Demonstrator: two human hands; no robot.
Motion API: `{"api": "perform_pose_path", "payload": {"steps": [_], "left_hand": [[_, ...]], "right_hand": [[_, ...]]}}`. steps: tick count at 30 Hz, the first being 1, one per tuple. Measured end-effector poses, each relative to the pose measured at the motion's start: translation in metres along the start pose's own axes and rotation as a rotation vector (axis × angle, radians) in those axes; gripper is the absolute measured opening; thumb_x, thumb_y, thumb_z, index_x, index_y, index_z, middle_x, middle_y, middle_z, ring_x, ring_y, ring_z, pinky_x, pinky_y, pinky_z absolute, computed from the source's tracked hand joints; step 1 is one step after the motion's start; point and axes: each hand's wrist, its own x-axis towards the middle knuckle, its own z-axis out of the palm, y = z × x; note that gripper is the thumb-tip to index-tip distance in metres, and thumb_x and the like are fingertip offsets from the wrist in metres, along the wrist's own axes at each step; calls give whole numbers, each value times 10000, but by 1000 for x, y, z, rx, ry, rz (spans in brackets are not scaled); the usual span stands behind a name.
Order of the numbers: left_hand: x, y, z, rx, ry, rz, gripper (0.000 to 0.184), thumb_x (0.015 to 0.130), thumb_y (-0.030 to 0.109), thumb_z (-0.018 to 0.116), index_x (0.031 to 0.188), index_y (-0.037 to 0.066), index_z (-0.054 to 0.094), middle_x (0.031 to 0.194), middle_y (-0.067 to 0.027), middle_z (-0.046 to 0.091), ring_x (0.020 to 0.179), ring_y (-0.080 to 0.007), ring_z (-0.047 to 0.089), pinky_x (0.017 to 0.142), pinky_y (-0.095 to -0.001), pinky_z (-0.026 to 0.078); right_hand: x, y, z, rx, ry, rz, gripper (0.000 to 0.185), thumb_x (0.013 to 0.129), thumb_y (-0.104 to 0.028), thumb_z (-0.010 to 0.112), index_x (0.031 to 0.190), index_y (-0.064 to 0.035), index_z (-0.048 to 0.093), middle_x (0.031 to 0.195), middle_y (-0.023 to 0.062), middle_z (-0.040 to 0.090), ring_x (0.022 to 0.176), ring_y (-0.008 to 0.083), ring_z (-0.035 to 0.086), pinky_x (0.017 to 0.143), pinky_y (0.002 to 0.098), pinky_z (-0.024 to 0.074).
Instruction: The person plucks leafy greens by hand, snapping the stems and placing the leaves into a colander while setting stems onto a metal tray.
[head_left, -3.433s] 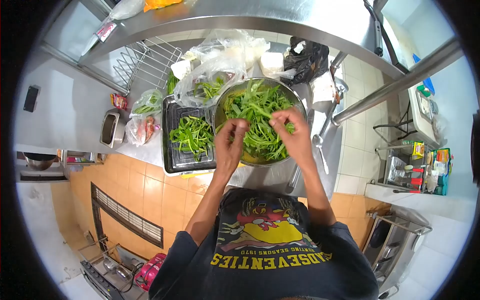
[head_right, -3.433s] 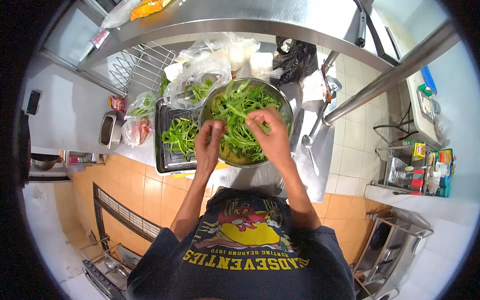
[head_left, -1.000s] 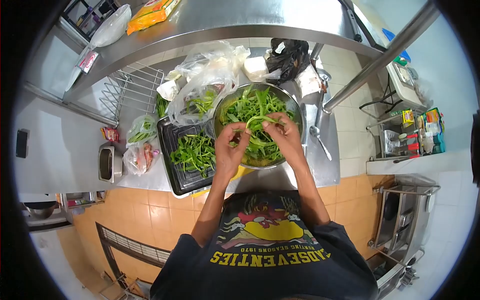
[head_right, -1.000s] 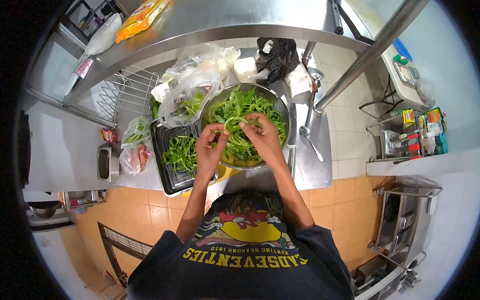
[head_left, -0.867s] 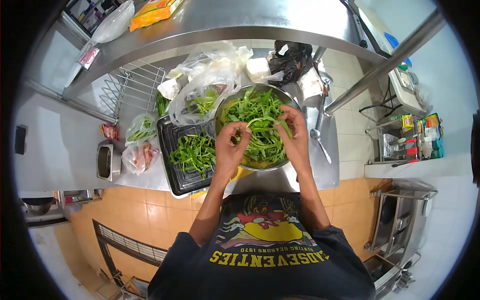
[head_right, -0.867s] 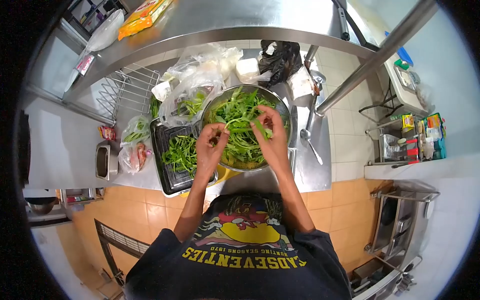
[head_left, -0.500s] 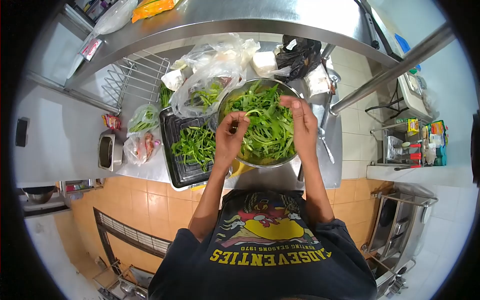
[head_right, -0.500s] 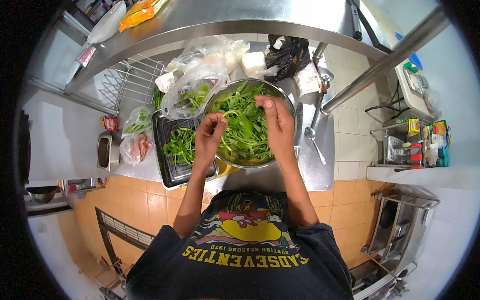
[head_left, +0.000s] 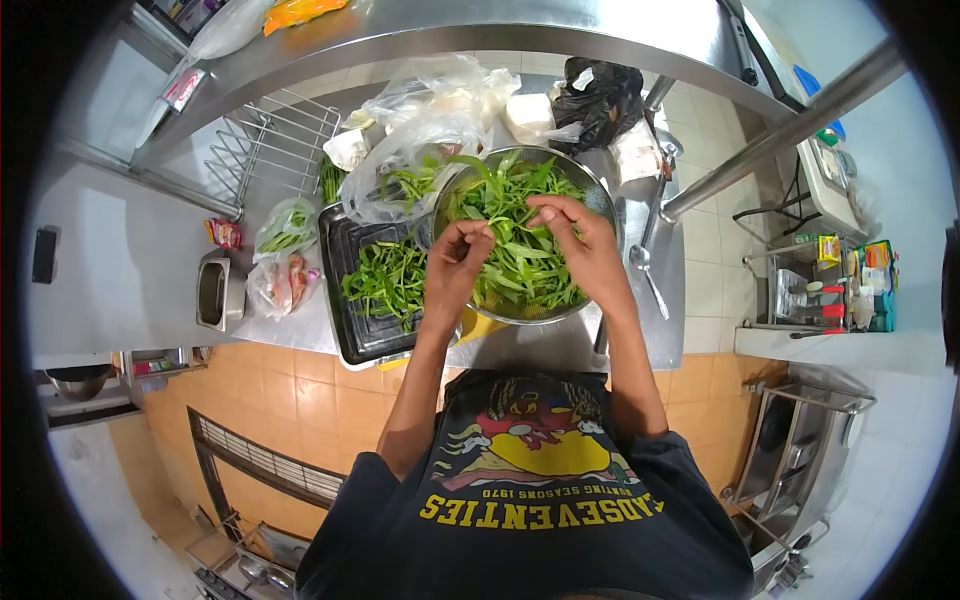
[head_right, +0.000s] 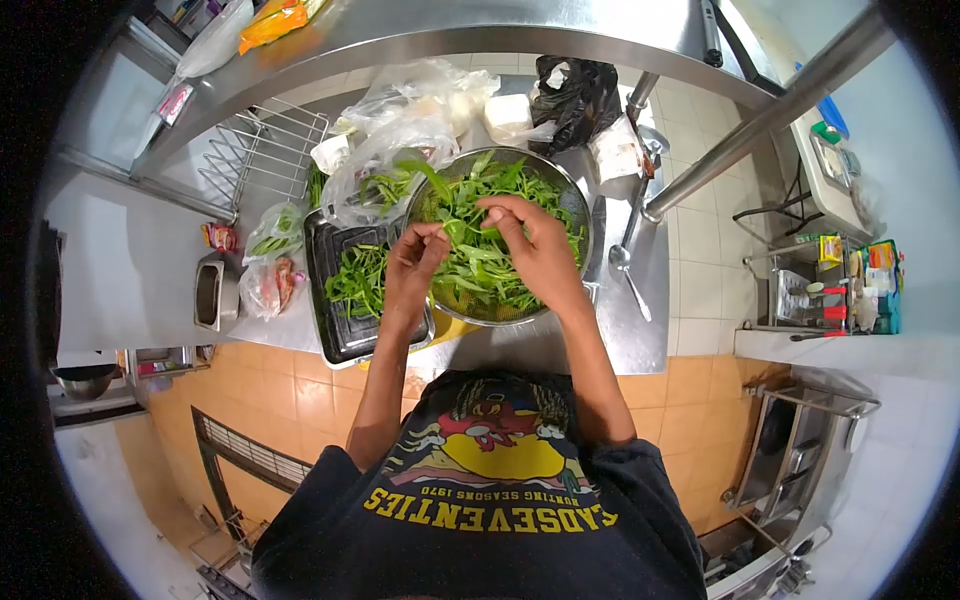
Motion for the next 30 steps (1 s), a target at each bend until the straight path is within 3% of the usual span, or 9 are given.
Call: {"api": "perform_pose_path", "payload": {"steps": [3, 6, 11, 16, 19, 28, 30], "left_hand": [[1, -6, -2, 4, 42, 26, 98, 936, 87, 643, 1020, 36, 639, 867, 43, 597, 781, -32, 516, 730, -209, 430], [4, -7, -1, 183, 89, 55, 109, 904, 88, 682, 984, 18, 661, 819, 25, 595, 743, -32, 512, 671, -218, 436], [-1, 12, 11, 522, 111, 235, 126, 853, 95, 716, 948, 19, 685, 748, -54, 586, 690, -118, 542, 632, -278, 447], [-2, 18, 9, 618, 78, 287, 158, 829, 96, 717, 975, 38, 704, 754, -105, 598, 696, -215, 577, 653, -336, 466], [-2, 22, 6, 682, 50, 293, 157, 837, 57, 717, 994, 39, 719, 777, -64, 581, 716, -146, 521, 662, -292, 443], [0, 21, 5, 678, 23, 387, 132, 831, 88, 738, 952, 39, 722, 812, -75, 622, 741, -164, 546, 696, -292, 446], [0, 22, 5, 709, 27, 391, 138, 818, 98, 747, 939, 36, 718, 831, -94, 656, 765, -211, 581, 725, -339, 462]], "right_hand": [[1, 3, -4, -65, 151, -54, 221, 966, -172, 588, 1115, -32, 672, 958, 126, 682, 884, 243, 643, 805, 319, 481], [4, -6, -6, -186, 372, -313, 197, 947, -157, 618, 1094, -40, 676, 959, 122, 665, 872, 247, 627, 807, 324, 478], [3, -20, 2, -445, 116, -491, 136, 840, -121, 700, 964, -70, 723, 1067, 68, 626, 1118, 287, 507, 976, 423, 381], [8, 11, 4, -605, 26, -435, 147, 821, -140, 716, 959, -90, 725, 1027, 47, 645, 1067, 277, 518, 998, 439, 354], [6, 11, 5, -536, -42, -390, 144, 813, -137, 718, 950, -93, 721, 967, 42, 658, 1048, 270, 525, 992, 439, 356], [8, 11, 9, -489, -41, -421, 98, 806, -104, 700, 891, -74, 661, 853, 57, 631, 913, 271, 527, 946, 418, 374], [8, 12, 10, -467, -46, -423, 94, 801, -89, 692, 881, -71, 647, 835, 56, 619, 900, 268, 526, 937, 416, 376]]}}
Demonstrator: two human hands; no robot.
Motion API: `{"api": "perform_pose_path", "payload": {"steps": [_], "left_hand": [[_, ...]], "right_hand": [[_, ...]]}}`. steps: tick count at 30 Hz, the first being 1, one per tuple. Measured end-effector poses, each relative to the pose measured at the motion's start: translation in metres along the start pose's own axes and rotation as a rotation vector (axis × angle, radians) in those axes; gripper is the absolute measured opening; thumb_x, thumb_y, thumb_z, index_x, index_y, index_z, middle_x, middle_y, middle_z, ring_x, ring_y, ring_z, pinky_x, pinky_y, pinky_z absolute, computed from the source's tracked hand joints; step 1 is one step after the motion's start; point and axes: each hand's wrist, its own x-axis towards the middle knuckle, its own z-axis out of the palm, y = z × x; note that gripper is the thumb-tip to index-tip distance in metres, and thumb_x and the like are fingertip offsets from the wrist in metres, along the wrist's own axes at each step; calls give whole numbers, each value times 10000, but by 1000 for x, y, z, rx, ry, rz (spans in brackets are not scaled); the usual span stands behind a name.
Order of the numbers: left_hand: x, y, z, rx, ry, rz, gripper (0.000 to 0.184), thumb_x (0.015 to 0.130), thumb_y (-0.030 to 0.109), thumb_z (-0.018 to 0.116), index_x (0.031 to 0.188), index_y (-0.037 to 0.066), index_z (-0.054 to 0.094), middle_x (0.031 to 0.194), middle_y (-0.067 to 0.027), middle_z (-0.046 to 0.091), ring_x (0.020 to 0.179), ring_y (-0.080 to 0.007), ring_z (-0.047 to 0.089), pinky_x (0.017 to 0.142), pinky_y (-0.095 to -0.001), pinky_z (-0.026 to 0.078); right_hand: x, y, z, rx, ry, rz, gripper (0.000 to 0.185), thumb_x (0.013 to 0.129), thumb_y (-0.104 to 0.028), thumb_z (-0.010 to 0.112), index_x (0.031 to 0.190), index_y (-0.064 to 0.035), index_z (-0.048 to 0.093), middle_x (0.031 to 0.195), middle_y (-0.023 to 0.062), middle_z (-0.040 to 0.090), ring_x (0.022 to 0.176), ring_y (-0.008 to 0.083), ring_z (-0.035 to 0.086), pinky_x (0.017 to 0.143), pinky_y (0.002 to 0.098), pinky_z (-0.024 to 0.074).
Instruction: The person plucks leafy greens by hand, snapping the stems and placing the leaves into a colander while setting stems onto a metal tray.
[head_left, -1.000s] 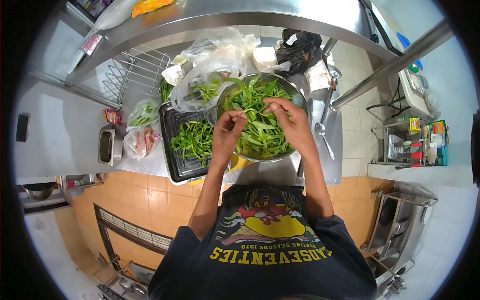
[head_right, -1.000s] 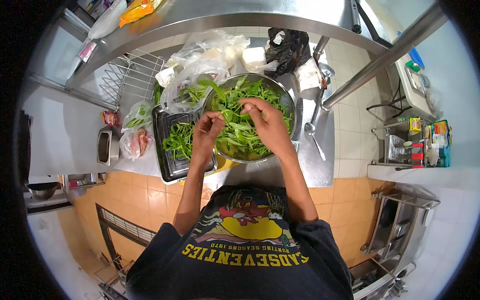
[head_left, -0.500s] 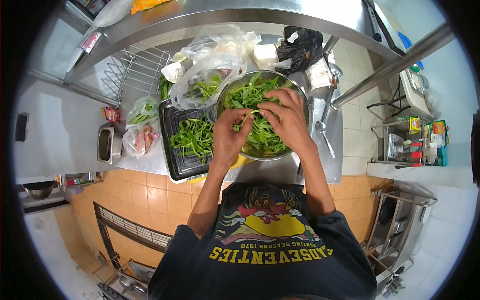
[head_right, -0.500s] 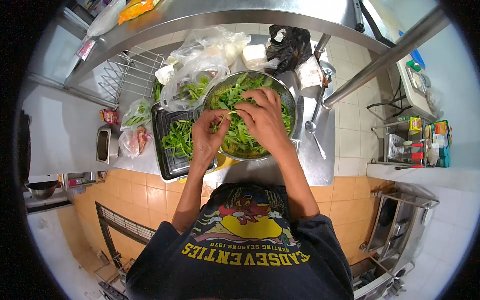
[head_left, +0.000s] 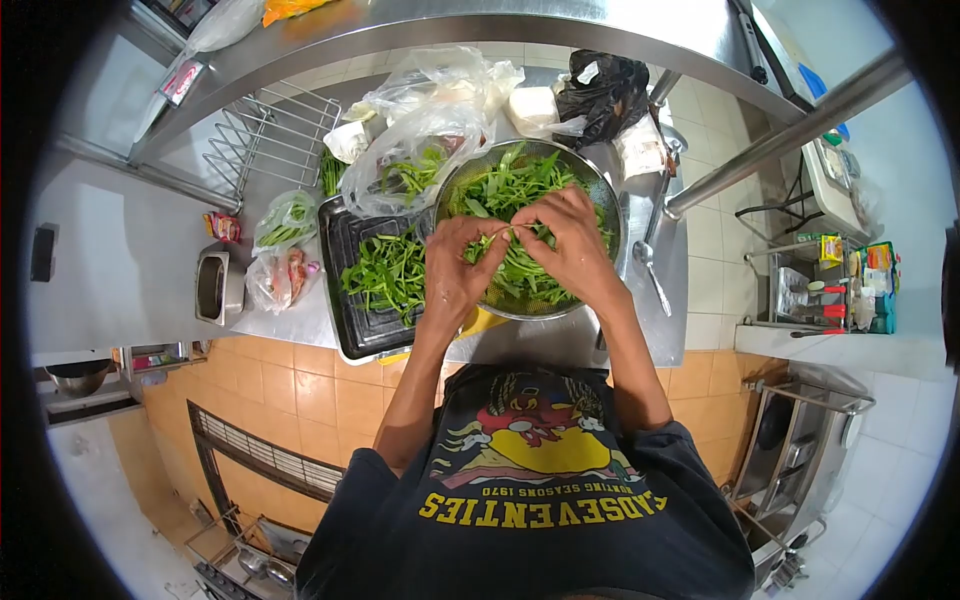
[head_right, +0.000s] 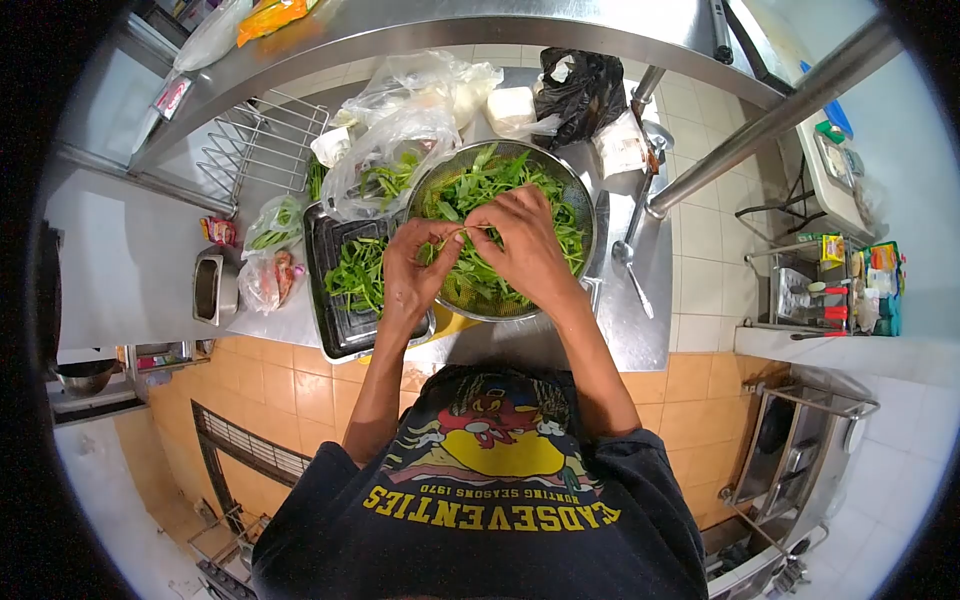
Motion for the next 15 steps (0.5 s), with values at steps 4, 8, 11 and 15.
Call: {"api": "perform_pose_path", "payload": {"steps": [4, 8, 11, 15], "left_hand": [[-2, -5, 4, -156, 21, -64, 149, 812, 95, 751, 935, 22, 708, 832, -88, 668, 792, -202, 595, 750, -320, 459], [-5, -20, 11, -400, 43, -200, 152, 859, 130, 735, 962, 24, 699, 831, -21, 655, 808, -117, 564, 750, -264, 437], [-4, -23, 3, -510, 67, -337, 174, 903, 182, 711, 996, 36, 693, 845, 25, 640, 808, -65, 534, 748, -237, 427], [-6, -42, -10, -496, 120, -389, 206, 934, 236, 687, 1025, 52, 688, 867, 41, 635, 805, -43, 525, 759, -219, 424]], "right_hand": [[0, 0, 4, 82, 14, 25, 95, 781, -57, 678, 860, -63, 626, 828, 62, 610, 883, 267, 530, 925, 405, 382], [-5, 13, 12, 234, 37, 118, 94, 803, -40, 672, 891, -61, 644, 857, 45, 632, 889, 233, 552, 903, 353, 410], [-4, 11, 6, 494, 121, 328, 81, 866, -53, 667, 947, -61, 670, 883, 3, 651, 910, 157, 574, 876, 295, 435], [0, 24, -5, 899, 293, 550, 114, 924, -106, 671, 1021, -48, 686, 923, -16, 652, 878, 69, 582, 847, 221, 446]]}}
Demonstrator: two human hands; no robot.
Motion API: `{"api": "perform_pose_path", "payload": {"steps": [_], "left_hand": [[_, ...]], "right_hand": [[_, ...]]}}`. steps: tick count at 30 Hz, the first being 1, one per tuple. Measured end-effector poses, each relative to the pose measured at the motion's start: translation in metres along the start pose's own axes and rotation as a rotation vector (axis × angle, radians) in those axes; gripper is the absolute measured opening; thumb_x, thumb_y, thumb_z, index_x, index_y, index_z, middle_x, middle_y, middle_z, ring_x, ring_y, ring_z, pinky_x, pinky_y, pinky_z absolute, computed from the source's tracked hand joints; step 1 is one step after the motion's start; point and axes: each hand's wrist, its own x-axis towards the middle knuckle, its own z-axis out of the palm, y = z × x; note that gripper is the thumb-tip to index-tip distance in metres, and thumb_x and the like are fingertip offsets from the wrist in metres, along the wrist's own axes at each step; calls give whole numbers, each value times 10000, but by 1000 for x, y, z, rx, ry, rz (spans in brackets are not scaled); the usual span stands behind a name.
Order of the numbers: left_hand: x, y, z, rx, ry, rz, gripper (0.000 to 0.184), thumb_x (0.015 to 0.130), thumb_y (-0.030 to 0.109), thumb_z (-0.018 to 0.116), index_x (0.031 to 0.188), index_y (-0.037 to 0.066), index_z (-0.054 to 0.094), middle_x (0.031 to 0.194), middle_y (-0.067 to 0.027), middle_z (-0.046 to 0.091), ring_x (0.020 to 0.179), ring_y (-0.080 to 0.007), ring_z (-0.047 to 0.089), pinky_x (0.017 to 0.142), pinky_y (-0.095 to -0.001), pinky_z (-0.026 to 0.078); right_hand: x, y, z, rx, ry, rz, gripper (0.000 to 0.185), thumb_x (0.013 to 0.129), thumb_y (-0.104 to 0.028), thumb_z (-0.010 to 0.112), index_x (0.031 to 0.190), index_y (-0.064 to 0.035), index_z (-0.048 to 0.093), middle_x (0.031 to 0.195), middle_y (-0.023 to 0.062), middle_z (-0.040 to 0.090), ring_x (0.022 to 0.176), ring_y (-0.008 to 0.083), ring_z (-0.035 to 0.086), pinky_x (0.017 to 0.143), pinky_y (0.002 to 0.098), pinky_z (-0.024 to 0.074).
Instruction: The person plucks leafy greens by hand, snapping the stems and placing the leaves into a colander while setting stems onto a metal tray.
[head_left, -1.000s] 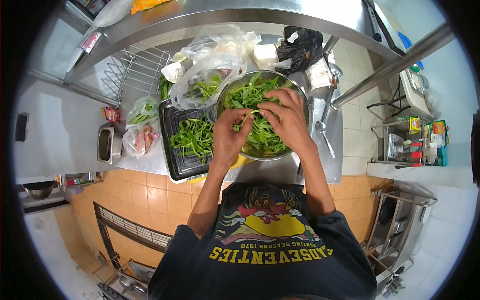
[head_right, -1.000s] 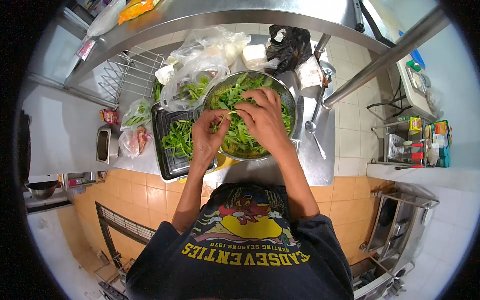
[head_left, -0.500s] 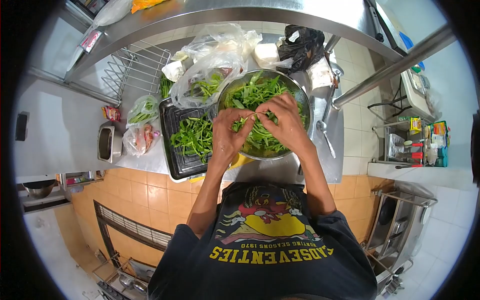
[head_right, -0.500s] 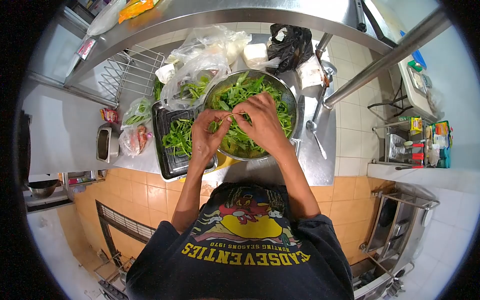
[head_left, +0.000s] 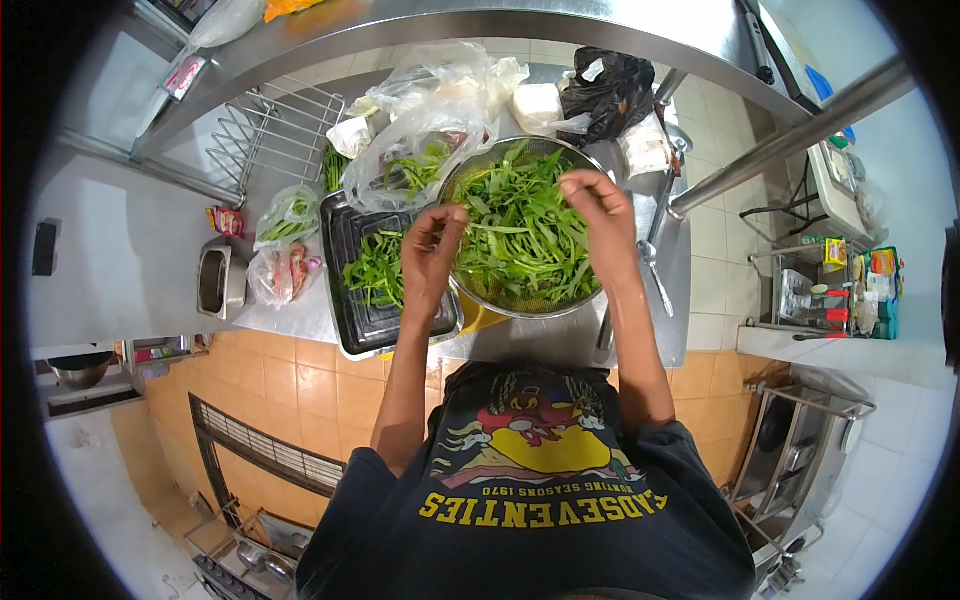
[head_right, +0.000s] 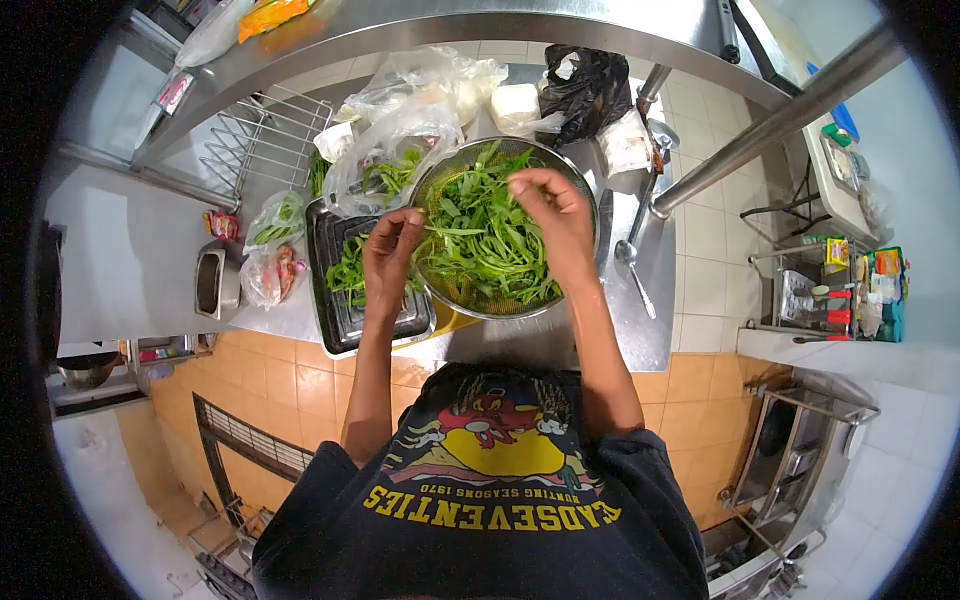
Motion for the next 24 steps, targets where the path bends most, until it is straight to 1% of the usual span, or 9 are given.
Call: {"api": "perform_pose_path", "payload": {"steps": [2, 5, 8, 13, 18, 19, 20, 23, 24], "left_hand": [[2, -11, -9, 14, 40, 67, 215, 944, 246, 678, 1038, 52, 681, 878, 38, 636, 803, -44, 534, 751, -212, 428], [1, -15, -18, -32, 87, 8, 195, 949, 206, 669, 1048, 38, 667, 889, 37, 642, 808, -45, 548, 748, -212, 439], [-6, -29, -23, -33, 0, 29, 160, 949, 157, 664, 1047, 30, 654, 904, 28, 649, 837, -48, 564, 773, -208, 447], [-28, -37, -5, -55, -69, -102, 122, 931, 98, 677, 1024, 24, 647, 894, 27, 640, 841, -45, 565, 786, -214, 458], [-39, -44, 7, 39, -111, -122, 129, 933, 110, 676, 1008, 11, 638, 866, 32, 618, 799, -41, 541, 737, -203, 446], [-39, -42, 7, 65, -124, -149, 132, 933, 112, 677, 1009, 11, 637, 863, 33, 615, 788, -41, 536, 725, -202, 442], [-39, -40, 7, 118, -150, -166, 178, 925, 133, 679, 1048, 13, 634, 919, 5, 653, 864, -84, 582, 783, -245, 467], [-38, -51, 13, 3, -124, -29, 164, 922, 116, 681, 1019, -8, 633, 846, 24, 604, 742, -40, 509, 680, -210, 431], [-39, -51, 5, 158, -163, -81, 170, 897, 70, 660, 1020, -40, 620, 879, -14, 631, 783, -72, 552, 720, -235, 459]], "right_hand": [[7, 2, -9, 64, 43, -29, 127, 921, -104, 674, 1033, -45, 685, 942, -3, 660, 874, 70, 584, 847, 216, 447], [14, 2, -16, 142, 64, -38, 148, 915, -97, 679, 1049, -34, 681, 959, 11, 667, 879, 77, 588, 852, 219, 449], [18, 0, -12, 142, 48, -13, 155, 911, -95, 682, 1051, -29, 679, 950, 14, 671, 884, 80, 594, 856, 223, 451], [24, 3, 9, 88, -17, 9, 156, 925, -61, 649, 1071, -13, 673, 1000, 44, 677, 964, 103, 604, 913, 251, 437], [30, 5, 44, -13, -142, -72, 119, 915, -68, 654, 1027, -29, 663, 929, 28, 684, 827, 86, 618, 787, 238, 485], [28, 8, 56, -45, -189, -75, 125, 917, -77, 656, 1031, -26, 660, 927, 35, 683, 854, 96, 624, 801, 251, 489], [26, 11, 69, -77, -234, -80, 131, 920, -86, 658, 1035, -24, 657, 925, 42, 682, 881, 107, 630, 814, 265, 492], [15, 22, 112, -163, -394, -142, 193, 913, -141, 675, 1058, -15, 655, 960, 73, 700, 929, 144, 652, 823, 293, 509], [13, 26, 124, -234, -445, -196, 206, 911, -152, 675, 1067, -18, 659, 984, 77, 703, 932, 151, 655, 829, 297, 509]]}}
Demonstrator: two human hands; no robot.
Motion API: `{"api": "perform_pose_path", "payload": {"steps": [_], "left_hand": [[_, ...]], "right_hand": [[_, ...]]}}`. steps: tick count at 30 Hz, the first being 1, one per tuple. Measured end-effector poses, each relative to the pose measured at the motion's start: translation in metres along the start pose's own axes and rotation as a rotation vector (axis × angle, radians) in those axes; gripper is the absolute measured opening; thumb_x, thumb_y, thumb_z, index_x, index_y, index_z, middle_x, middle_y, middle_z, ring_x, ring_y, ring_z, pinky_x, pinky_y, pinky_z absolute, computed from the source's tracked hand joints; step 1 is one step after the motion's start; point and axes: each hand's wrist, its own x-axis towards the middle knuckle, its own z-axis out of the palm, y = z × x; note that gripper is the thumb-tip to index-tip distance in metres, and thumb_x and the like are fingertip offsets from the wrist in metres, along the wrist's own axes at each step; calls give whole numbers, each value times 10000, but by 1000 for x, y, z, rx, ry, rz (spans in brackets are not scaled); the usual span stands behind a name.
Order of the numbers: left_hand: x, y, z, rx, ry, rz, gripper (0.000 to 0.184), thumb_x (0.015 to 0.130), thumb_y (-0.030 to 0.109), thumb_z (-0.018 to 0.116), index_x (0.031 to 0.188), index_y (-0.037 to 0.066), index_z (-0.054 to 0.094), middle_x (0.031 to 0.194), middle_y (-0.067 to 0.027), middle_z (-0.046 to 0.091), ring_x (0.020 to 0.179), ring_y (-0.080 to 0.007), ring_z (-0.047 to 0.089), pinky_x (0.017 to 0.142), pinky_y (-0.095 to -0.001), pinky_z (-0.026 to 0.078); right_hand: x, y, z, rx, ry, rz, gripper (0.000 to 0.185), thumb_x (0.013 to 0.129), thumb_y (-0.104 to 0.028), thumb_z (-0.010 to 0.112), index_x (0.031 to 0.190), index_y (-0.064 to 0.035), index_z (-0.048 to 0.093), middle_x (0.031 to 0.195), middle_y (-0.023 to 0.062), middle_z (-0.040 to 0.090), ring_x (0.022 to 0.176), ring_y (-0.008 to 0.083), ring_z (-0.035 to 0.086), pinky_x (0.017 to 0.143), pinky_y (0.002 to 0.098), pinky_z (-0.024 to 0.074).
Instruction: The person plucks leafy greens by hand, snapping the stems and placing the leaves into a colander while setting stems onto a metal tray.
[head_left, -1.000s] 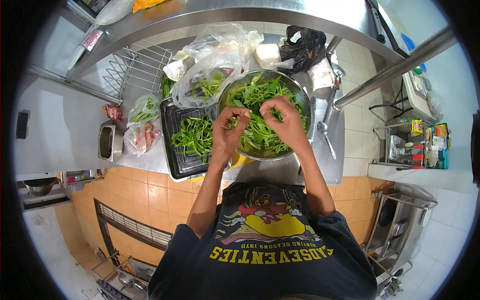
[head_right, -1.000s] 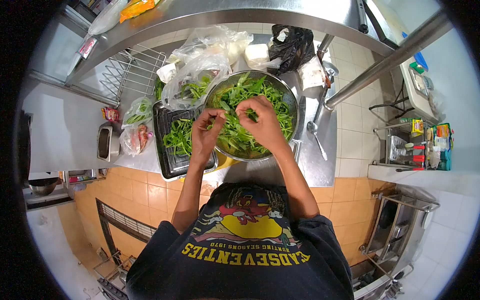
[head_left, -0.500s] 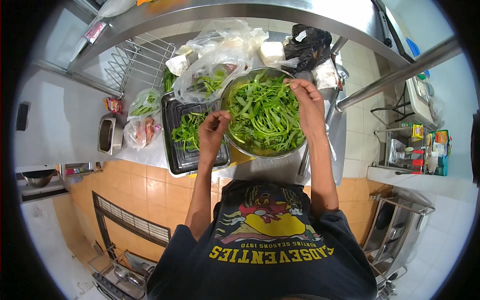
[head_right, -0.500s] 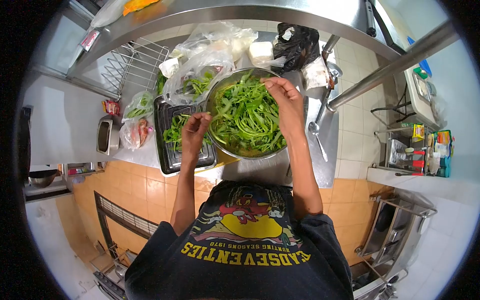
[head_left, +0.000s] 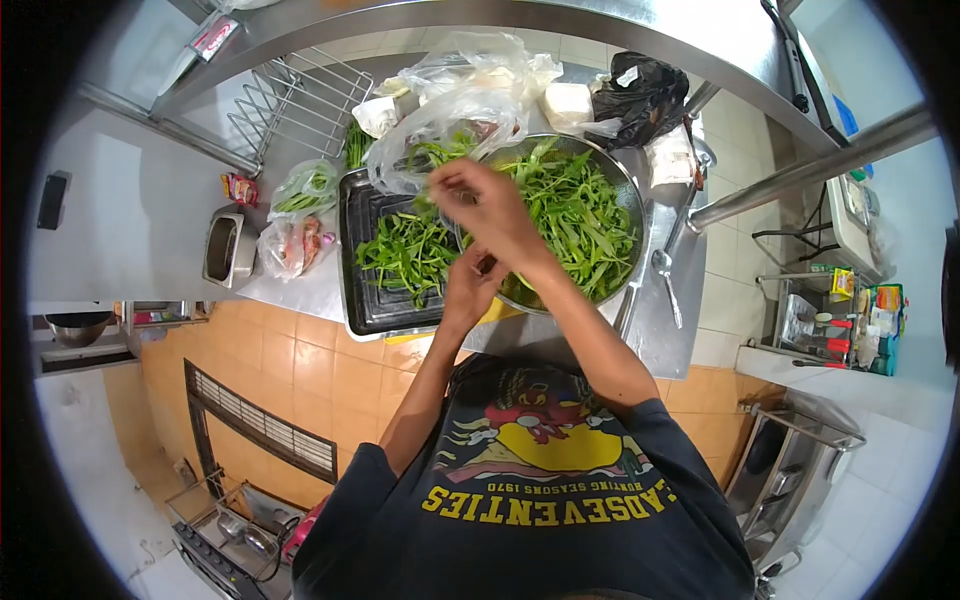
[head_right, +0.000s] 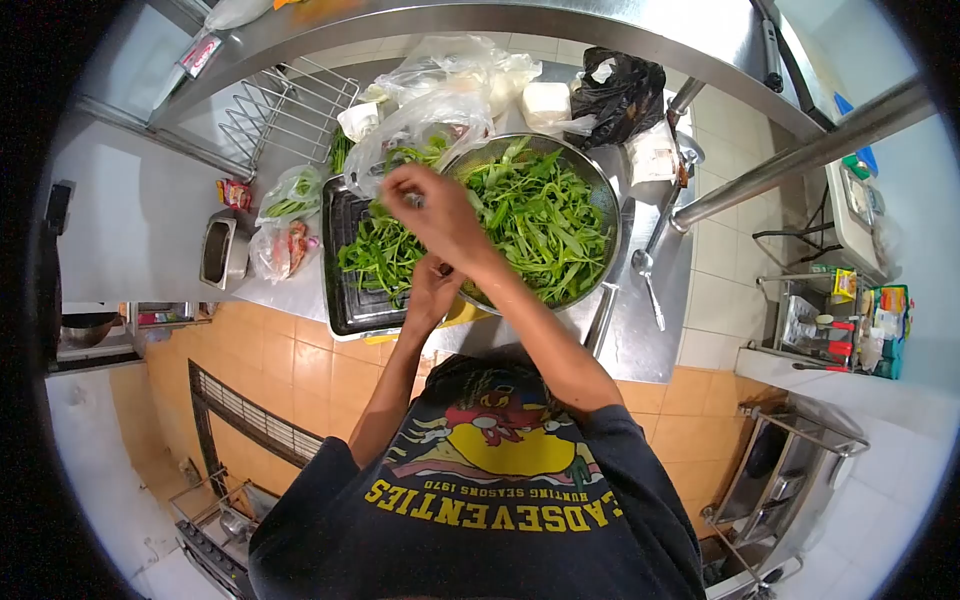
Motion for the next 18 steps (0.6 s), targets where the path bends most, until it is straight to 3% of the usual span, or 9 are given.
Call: {"api": "perform_pose_path", "payload": {"steps": [2, 4, 6, 16, 18], "left_hand": [[0, -7, -2, -38, -1, 81, 193, 878, 46, 639, 1038, -56, 606, 914, -45, 649, 830, -104, 583, 750, -265, 476], [2, -14, -4, -99, 10, 118, 248, 853, 34, 610, 1070, -82, 578, 975, -98, 670, 908, -161, 621, 793, -320, 494], [0, -16, -4, -107, 18, 58, 241, 878, 42, 618, 1087, -69, 575, 981, -90, 669, 912, -151, 619, 800, -310, 492], [20, 24, 3, -311, 77, -42, 194, 943, 146, 671, 1050, 11, 583, 921, -17, 650, 808, -82, 581, 766, -246, 482], [23, 34, 4, -299, 80, -66, 196, 947, 149, 665, 1053, 9, 579, 914, -20, 652, 815, -83, 586, 777, -246, 491]], "right_hand": [[3, 4, 21, -150, -111, -84, 231, 909, -173, 674, 1085, -24, 665, 1031, 85, 711, 940, 166, 660, 839, 305, 510], [6, 10, 29, -125, -137, -30, 235, 914, -182, 663, 1099, -38, 673, 1062, 86, 711, 947, 177, 664, 843, 307, 510], [8, 7, 25, -92, -178, 70, 238, 922, -186, 651, 1110, -46, 691, 1086, 88, 713, 959, 172, 665, 855, 302, 507], [-39, -5, -85, -155, 254, 126, 199, 962, -129, 599, 1092, -19, 701, 986, 66, 722, 944, 116, 646, 848, 261, 484], [-53, -2, -100, -295, 278, 138, 200, 961, -134, 604, 1092, -16, 699, 971, 60, 715, 939, 113, 640, 849, 260, 480]]}}
